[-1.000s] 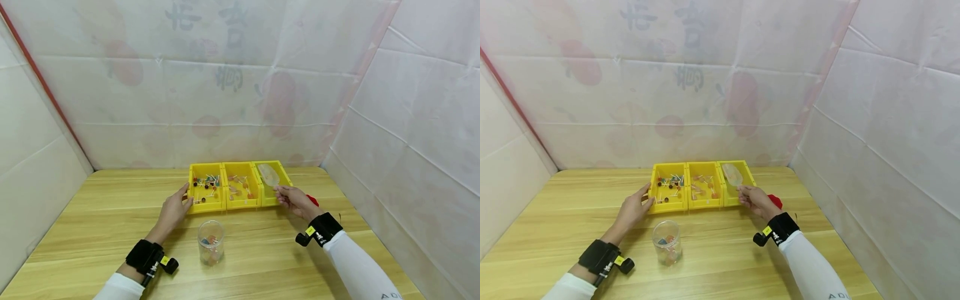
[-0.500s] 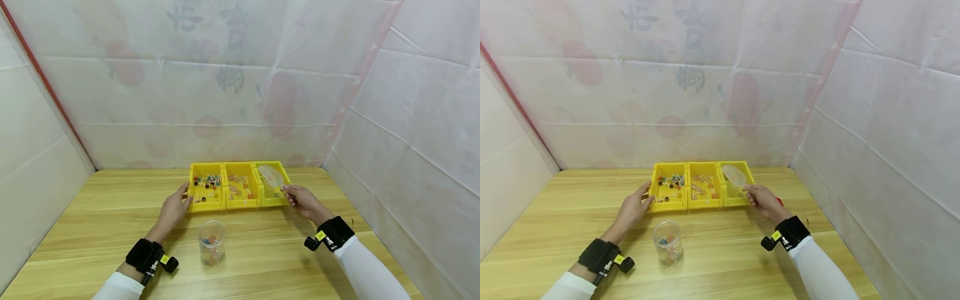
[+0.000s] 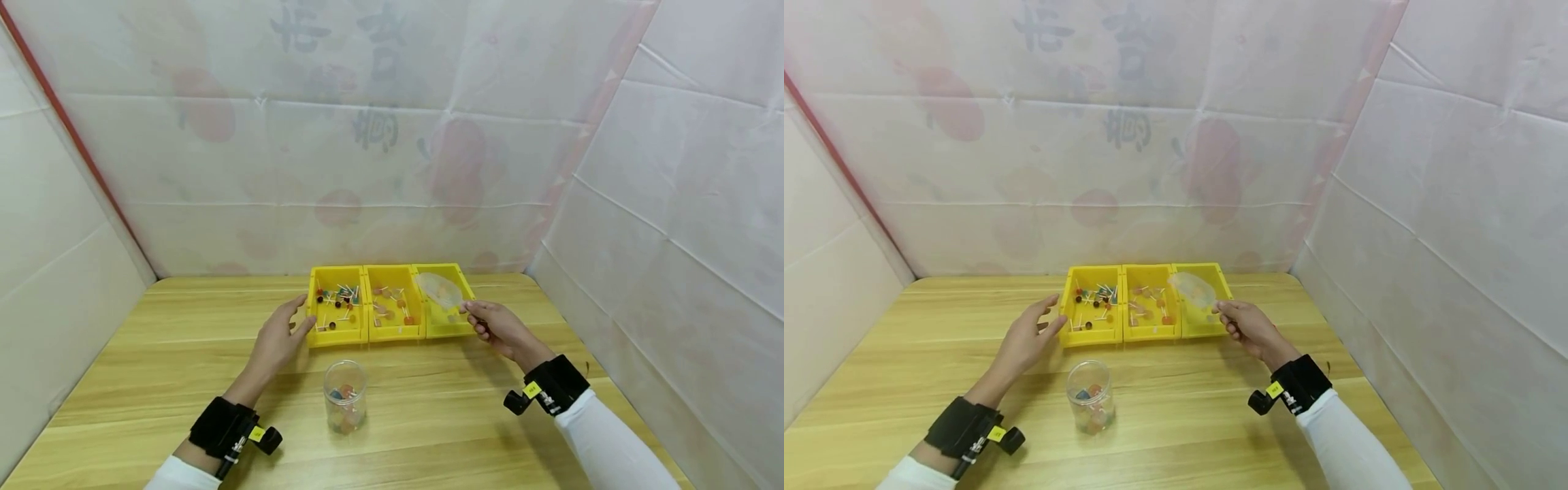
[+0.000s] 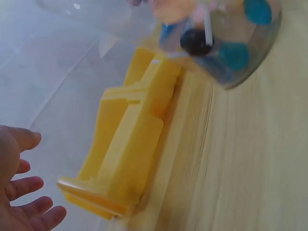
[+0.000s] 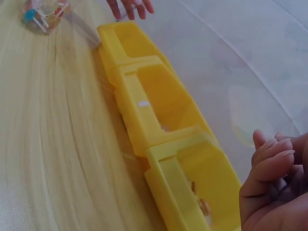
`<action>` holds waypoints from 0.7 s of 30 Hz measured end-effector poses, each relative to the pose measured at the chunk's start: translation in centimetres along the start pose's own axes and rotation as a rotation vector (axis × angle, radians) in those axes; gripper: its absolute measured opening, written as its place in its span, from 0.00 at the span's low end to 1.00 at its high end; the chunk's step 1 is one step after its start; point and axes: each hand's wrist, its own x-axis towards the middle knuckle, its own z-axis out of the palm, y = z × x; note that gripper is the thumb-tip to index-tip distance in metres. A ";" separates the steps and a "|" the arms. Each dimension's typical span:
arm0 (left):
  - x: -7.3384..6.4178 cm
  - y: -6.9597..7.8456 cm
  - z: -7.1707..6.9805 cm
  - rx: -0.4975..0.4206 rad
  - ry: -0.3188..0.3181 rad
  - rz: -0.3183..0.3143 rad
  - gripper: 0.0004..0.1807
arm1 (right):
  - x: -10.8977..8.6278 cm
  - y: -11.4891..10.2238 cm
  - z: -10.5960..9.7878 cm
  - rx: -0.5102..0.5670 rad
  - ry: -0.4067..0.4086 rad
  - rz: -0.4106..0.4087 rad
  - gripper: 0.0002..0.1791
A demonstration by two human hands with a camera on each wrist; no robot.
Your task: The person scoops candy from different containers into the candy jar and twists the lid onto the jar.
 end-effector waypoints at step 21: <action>-5.1 1.8 -0.9 -0.246 -0.274 0.295 0.29 | -3.0 -3.2 2.7 -0.083 -0.233 -0.043 0.23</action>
